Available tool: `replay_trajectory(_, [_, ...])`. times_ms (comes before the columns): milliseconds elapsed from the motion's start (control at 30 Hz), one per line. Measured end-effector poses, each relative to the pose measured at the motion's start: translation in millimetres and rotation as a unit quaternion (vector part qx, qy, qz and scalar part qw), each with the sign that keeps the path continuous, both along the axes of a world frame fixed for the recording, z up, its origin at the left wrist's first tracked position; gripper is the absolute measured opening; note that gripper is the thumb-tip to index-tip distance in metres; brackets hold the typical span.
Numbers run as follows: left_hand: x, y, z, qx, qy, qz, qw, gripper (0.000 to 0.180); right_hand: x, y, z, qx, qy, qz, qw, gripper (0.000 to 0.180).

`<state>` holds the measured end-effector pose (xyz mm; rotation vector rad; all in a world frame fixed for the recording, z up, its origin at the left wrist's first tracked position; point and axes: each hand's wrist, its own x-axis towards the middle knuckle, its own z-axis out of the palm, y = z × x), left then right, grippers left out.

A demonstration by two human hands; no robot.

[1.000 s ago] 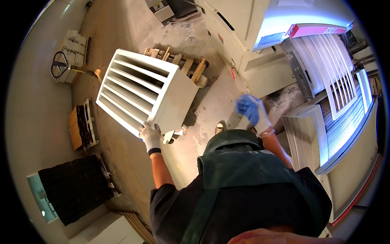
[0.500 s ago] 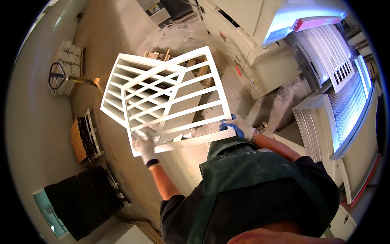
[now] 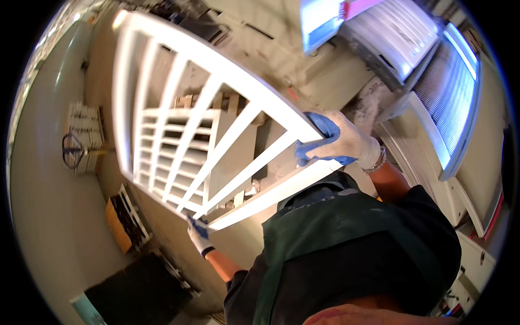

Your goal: The person uses a manual pallet jack to transport a stack of white slatted panels to a processing machine. They then repeatedly pick up individual panels and feed them into the machine's conveyor belt, which is illuminated by a bright light.

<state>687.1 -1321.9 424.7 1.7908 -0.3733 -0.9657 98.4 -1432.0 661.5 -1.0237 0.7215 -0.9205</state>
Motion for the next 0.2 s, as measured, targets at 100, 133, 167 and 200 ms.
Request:
replay_trajectory(100, [-64.4, -32.5, 59.4, -0.095, 0.054, 0.058, 0.992, 0.065, -44.4, -8.4, 28.9, -0.215, 0.048, -0.003, 0.975, 0.051])
replay_trajectory(133, [-82.4, -47.6, 66.3, -0.188, 0.048, 0.062, 0.979, 0.066, -60.5, -9.8, 36.5, -0.190, -0.023, 0.025, 0.981, 0.062])
replay_trajectory(167, [-93.2, -55.1, 75.0, -0.286, 0.037, 0.077, 0.954, 0.073, -72.2, -15.7, 44.9, -0.172, -0.104, 0.065, 0.978, 0.073])
replay_trajectory(200, [-110.5, -77.4, 77.7, -0.295, 0.046, 0.050, 0.953, 0.073, -84.4, -19.6, 36.0, -0.198, -0.224, 0.057, 0.952, 0.083])
